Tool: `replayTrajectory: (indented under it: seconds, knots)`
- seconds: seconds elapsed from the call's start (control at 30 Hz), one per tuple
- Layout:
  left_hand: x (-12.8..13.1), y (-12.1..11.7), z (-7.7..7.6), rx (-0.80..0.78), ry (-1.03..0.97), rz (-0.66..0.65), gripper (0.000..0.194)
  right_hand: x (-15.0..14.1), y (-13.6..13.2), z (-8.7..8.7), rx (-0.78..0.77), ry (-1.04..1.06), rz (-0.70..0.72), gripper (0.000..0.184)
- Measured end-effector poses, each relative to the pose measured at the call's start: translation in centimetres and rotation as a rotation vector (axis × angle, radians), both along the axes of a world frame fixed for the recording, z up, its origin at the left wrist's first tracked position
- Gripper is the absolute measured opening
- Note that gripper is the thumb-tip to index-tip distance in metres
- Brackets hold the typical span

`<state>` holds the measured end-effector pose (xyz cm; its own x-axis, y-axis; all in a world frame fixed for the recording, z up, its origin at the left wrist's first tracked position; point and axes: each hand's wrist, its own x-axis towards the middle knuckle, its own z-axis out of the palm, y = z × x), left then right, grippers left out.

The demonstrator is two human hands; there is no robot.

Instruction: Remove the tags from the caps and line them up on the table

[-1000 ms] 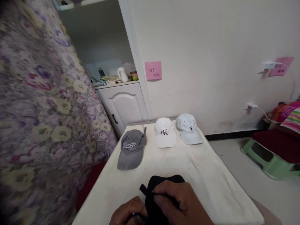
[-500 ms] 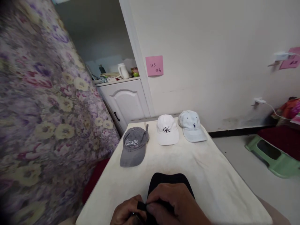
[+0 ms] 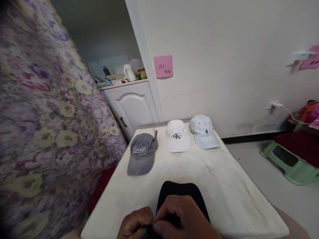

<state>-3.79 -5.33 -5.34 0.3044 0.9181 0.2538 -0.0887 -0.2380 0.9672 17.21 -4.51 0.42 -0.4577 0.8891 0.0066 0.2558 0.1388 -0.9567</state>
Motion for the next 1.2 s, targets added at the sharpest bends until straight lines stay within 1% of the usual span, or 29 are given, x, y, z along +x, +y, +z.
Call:
replayTrajectory:
  seconds: [0.17, 0.3, 0.47, 0.6, 0.77, 0.97, 1.1, 1.2]
  knots:
    - [0.22, 0.10, 0.33, 0.016, -0.012, -0.022, 0.022, -0.28, 0.00, 0.08, -0.071, -0.040, -0.028, 0.011]
    - [0.12, -0.02, 0.29, -0.006, -0.018, -0.020, 0.023, -0.57, 0.03, -0.10, -0.068, -0.074, -0.023, 0.012]
    - [0.13, -0.11, 0.19, -0.023, -0.016, -0.017, 0.019, -0.69, -0.04, 0.07, -0.070, -0.104, -0.031, 0.011]
    - [0.31, -0.10, 0.42, -0.081, -0.037, -0.012, 0.021, -0.58, -0.01, 0.09, -0.061, -0.082, -0.049, 0.011]
    - [0.27, -0.18, 0.40, -0.139, -0.031, 0.009, 0.016, -0.62, 0.09, -0.08, -0.074, -0.073, -0.062, 0.013]
    - [0.21, -0.24, 0.36, -0.173, -0.012, 0.019, 0.021, -0.62, 0.09, -0.56, -0.079, -0.052, -0.044, 0.011]
    - [0.27, -0.27, 0.34, -0.159, -0.029, 0.010, 0.026, -0.62, 0.19, -0.84, -0.075, -0.057, -0.040, 0.010]
    - [0.26, -0.25, 0.26, -0.172, -0.028, 0.003, 0.025, -0.62, 0.27, -0.74, -0.072, -0.045, -0.017, 0.009]
